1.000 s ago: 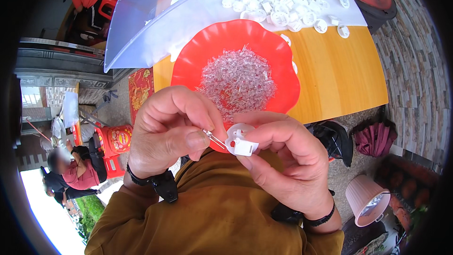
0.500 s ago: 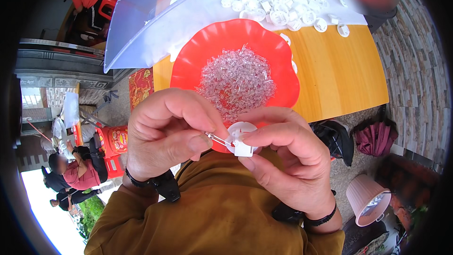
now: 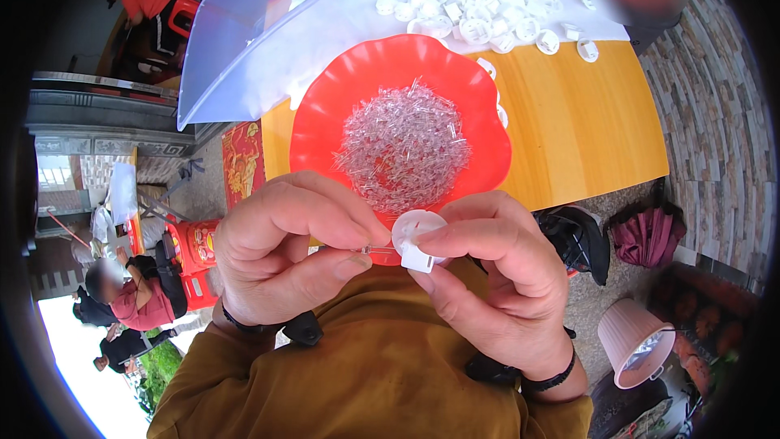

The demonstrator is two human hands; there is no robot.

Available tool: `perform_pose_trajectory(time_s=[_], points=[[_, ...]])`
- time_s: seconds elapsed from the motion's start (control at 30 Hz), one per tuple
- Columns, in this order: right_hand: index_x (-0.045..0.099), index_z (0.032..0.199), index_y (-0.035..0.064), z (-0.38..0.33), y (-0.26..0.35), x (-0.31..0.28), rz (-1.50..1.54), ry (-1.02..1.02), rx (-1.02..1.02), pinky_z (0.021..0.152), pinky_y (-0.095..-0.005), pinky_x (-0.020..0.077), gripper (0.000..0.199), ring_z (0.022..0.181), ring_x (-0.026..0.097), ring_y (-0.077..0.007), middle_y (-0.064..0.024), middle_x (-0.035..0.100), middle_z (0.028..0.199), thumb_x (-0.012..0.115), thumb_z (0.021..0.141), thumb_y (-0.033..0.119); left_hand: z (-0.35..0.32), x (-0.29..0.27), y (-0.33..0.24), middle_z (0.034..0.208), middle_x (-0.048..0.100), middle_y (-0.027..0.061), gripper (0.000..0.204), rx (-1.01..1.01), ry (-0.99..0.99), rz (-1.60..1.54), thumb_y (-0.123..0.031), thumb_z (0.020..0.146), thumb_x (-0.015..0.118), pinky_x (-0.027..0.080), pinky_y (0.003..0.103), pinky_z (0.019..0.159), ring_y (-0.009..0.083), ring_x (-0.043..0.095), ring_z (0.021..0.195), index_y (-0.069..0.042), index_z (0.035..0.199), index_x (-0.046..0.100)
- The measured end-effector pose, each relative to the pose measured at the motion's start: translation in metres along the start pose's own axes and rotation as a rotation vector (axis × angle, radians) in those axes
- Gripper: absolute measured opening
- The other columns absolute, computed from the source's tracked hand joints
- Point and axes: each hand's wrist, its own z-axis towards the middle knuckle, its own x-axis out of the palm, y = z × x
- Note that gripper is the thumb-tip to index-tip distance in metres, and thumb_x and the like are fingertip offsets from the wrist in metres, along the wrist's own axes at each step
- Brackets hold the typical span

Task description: Assembling small white plastic caps by inserting clear crystalline components into them.

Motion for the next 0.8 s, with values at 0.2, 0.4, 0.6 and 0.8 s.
perform_pose_trajectory(time_s=[0.2,0.4,0.6,0.8], points=[[0.056,0.103,-0.0003,-0.0010,-0.0008,0.0013,0.045,-0.013,-0.005,0.080,-0.0249,0.0437,0.034,0.089,0.055,-0.0152,-0.0106,0.051,0.100,0.060,0.072,-0.014,0.0010,0.0003,0.0002,0.096,0.058,0.0168,0.026,0.034,0.006,0.006,0.015,0.074,0.057,0.047,0.026,0.076,0.0172,0.059,0.085,0.000,0.096,0.056],[0.054,0.105,-0.0006,-0.0016,-0.0009,0.0028,0.072,-0.012,-0.002,0.081,-0.0258,0.0439,0.037,0.091,0.055,-0.0161,-0.0109,0.050,0.101,0.059,0.071,-0.015,0.0006,0.0004,0.0042,0.096,0.059,0.0171,0.027,0.080,0.010,0.031,0.015,0.074,0.058,0.048,0.026,0.074,0.0170,0.060,0.084,0.000,0.096,0.056],[0.054,0.105,-0.0005,-0.0005,-0.0014,0.0020,0.029,0.012,-0.025,0.081,-0.0260,0.0441,0.037,0.091,0.055,-0.0165,-0.0111,0.051,0.100,0.059,0.071,-0.014,0.0008,0.0035,0.0069,0.096,0.058,0.0169,0.027,0.101,-0.010,0.039,0.015,0.074,0.059,0.049,0.026,0.072,0.0170,0.060,0.083,0.000,0.096,0.056],[0.055,0.104,0.0006,0.0000,-0.0023,0.0027,-0.005,-0.008,-0.030,0.078,-0.0258,0.0445,0.037,0.088,0.055,-0.0167,-0.0109,0.052,0.098,0.061,0.070,-0.013,0.0005,0.0036,0.0063,0.096,0.058,0.0167,0.027,0.089,-0.017,0.061,0.015,0.073,0.059,0.049,0.026,0.071,0.0175,0.059,0.083,0.000,0.096,0.056]])
